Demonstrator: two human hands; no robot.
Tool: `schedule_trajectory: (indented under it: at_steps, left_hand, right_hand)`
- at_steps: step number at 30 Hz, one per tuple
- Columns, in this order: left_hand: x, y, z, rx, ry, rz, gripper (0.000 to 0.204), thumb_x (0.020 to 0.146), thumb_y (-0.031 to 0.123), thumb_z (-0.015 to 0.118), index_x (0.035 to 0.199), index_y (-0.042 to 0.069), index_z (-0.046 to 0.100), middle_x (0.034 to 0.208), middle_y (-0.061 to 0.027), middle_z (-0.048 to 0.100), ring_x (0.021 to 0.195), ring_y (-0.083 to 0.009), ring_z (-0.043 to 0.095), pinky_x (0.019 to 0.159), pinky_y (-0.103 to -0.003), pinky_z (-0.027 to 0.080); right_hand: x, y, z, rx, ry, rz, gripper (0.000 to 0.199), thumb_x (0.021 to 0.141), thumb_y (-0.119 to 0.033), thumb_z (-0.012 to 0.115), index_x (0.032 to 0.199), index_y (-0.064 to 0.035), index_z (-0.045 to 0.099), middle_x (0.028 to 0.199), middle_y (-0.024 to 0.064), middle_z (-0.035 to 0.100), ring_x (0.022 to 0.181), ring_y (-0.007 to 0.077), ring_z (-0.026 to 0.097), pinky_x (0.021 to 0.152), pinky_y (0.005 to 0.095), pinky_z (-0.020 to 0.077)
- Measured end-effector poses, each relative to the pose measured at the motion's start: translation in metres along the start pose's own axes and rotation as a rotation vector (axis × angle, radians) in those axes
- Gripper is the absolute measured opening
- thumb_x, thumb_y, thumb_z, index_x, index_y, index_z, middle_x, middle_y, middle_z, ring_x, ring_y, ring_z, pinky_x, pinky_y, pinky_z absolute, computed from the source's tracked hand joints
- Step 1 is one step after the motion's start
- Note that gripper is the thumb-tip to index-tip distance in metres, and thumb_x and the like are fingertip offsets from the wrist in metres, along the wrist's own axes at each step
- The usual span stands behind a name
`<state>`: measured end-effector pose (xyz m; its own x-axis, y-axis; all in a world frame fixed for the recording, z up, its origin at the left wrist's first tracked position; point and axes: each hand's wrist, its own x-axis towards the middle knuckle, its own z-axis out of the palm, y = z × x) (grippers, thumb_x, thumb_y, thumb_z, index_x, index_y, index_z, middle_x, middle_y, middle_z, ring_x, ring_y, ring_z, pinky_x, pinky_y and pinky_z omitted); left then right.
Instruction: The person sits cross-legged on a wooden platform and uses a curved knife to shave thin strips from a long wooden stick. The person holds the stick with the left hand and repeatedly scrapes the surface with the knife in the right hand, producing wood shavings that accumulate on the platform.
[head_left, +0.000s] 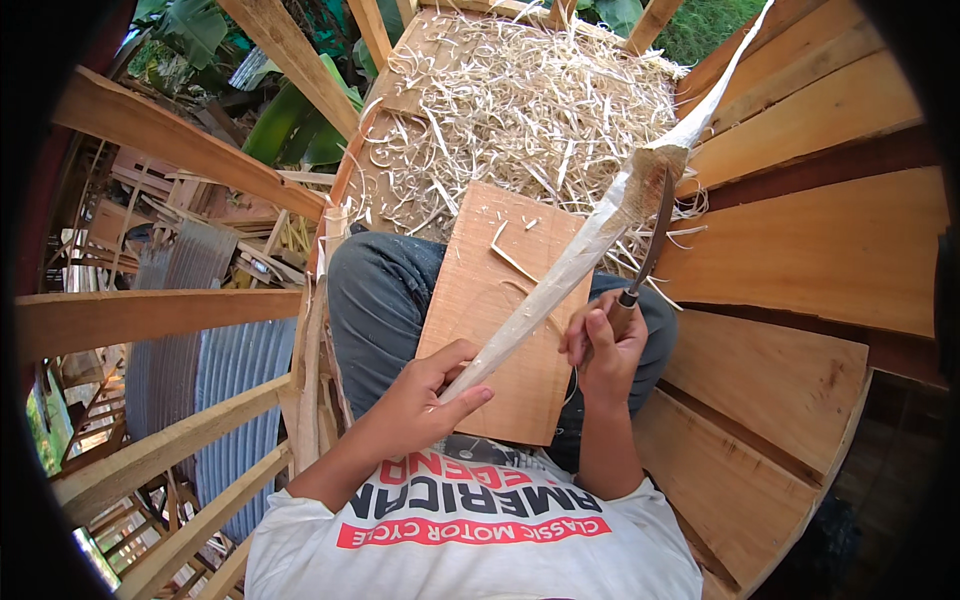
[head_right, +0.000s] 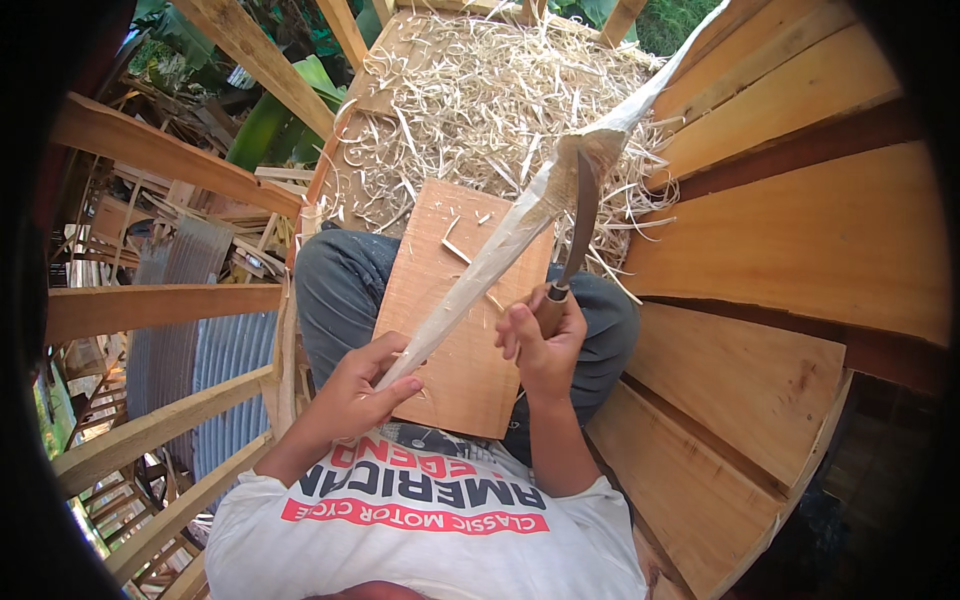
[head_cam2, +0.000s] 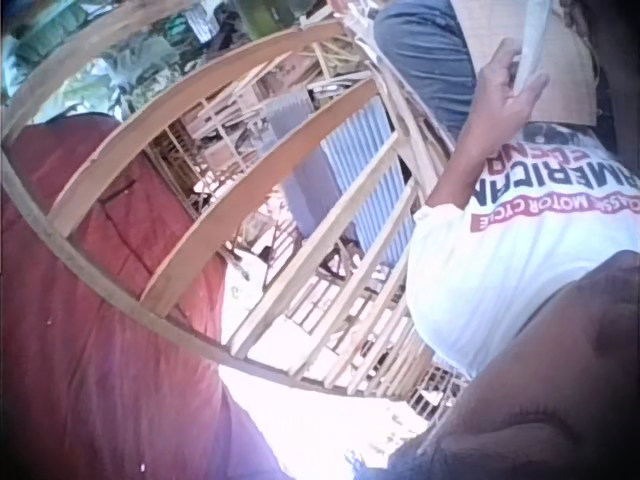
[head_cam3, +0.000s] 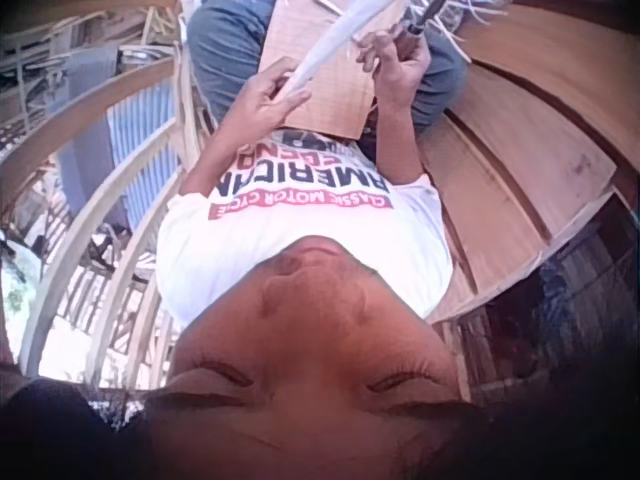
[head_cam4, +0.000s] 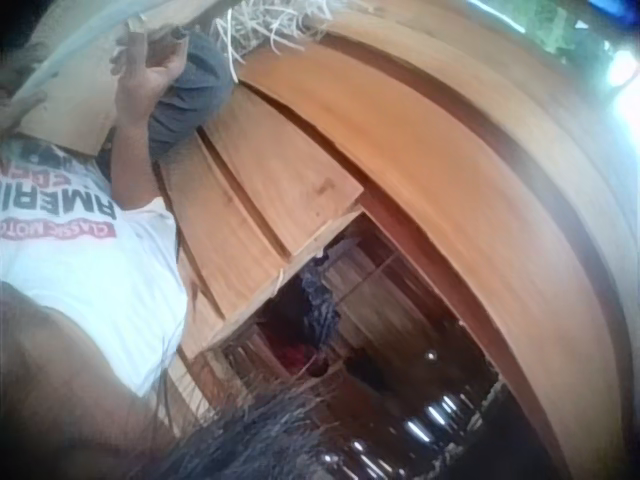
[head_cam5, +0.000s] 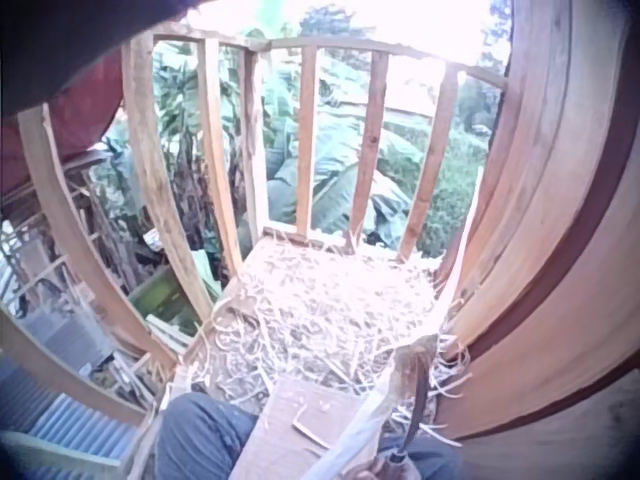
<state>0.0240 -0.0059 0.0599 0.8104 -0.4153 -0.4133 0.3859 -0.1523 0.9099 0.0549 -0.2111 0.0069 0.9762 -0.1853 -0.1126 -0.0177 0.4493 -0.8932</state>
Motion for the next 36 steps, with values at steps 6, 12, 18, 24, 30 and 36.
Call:
schedule_trajectory:
  at_steps: [6,12,18,24,30,36]
  left_hand:
    - [-0.002,-0.001,0.003,-0.016,-0.054,-0.113,0.025,0.089,0.015,0.059,0.11,0.004,0.05,0.07,0.0014,0.052,0.052,-0.0017,0.046,0.046,-0.019,0.037]
    - [-0.023,-0.005,-0.013,0.148,-0.088,-0.22,0.024,0.093,0.022,0.052,0.106,0.003,0.052,0.065,-0.0027,0.053,0.055,-0.0081,0.049,0.049,-0.025,0.038]
    - [-0.036,-0.028,-0.015,0.056,-0.031,-0.211,0.021,0.096,0.021,0.045,0.099,0.002,0.052,0.063,0.0009,0.048,0.053,-0.0055,0.042,0.049,-0.022,0.035]
    - [-0.035,-0.044,-0.02,-0.388,-0.097,-0.286,0.022,0.098,0.024,0.042,0.096,0.003,0.049,0.058,0.0058,0.038,0.043,-0.0025,0.032,0.039,-0.02,0.027]
    - [-0.025,-0.04,-0.017,-0.47,-0.13,-0.36,0.022,0.098,0.023,0.043,0.098,0.002,0.049,0.058,0.007,0.038,0.046,-0.0015,0.034,0.041,-0.019,0.028]
    - [-0.024,-0.058,-0.017,-0.189,-0.127,-0.149,0.02,0.092,0.023,0.053,0.094,0.004,0.046,0.064,0.0059,0.04,0.051,-0.0005,0.035,0.044,-0.018,0.028]
  right_hand:
    - [0.001,0.001,0.03,0.02,0.003,-0.008,0.026,0.082,-0.001,0.066,0.085,-0.0066,0.041,0.08,0.0183,0.064,0.05,0.0101,0.056,0.041,0.0208,0.0438]
    - [0.003,0.006,0.036,-0.178,0.049,-0.076,0.024,0.082,-0.001,0.066,0.078,-0.006,0.043,0.083,0.0188,0.065,0.055,0.0094,0.059,0.042,0.0196,0.0438]
    - [-0.008,0.024,0.004,-0.396,-0.08,-0.009,0.021,0.086,-0.011,0.064,0.074,-0.0047,0.048,0.067,0.0023,0.055,0.051,0.0049,0.05,0.045,0.0197,0.0389]
    - [-0.04,0.0,-0.024,-0.839,-0.386,0.241,0.019,0.084,-0.014,0.064,0.081,-0.001,0.051,0.06,0.0054,0.048,0.055,0.0106,0.047,0.053,0.0277,0.037]
    - [-0.063,-0.006,-0.017,-1.048,-0.457,0.232,0.021,0.082,-0.019,0.065,0.089,-0.0008,0.058,0.058,0.0134,0.053,0.049,0.0241,0.054,0.05,0.0319,0.041]
    - [-0.056,-0.006,-0.008,-1.297,-0.515,0.224,0.037,0.081,-0.038,0.065,0.072,-0.003,0.059,0.053,0.0121,0.056,0.049,0.0295,0.058,0.048,0.0356,0.0447]
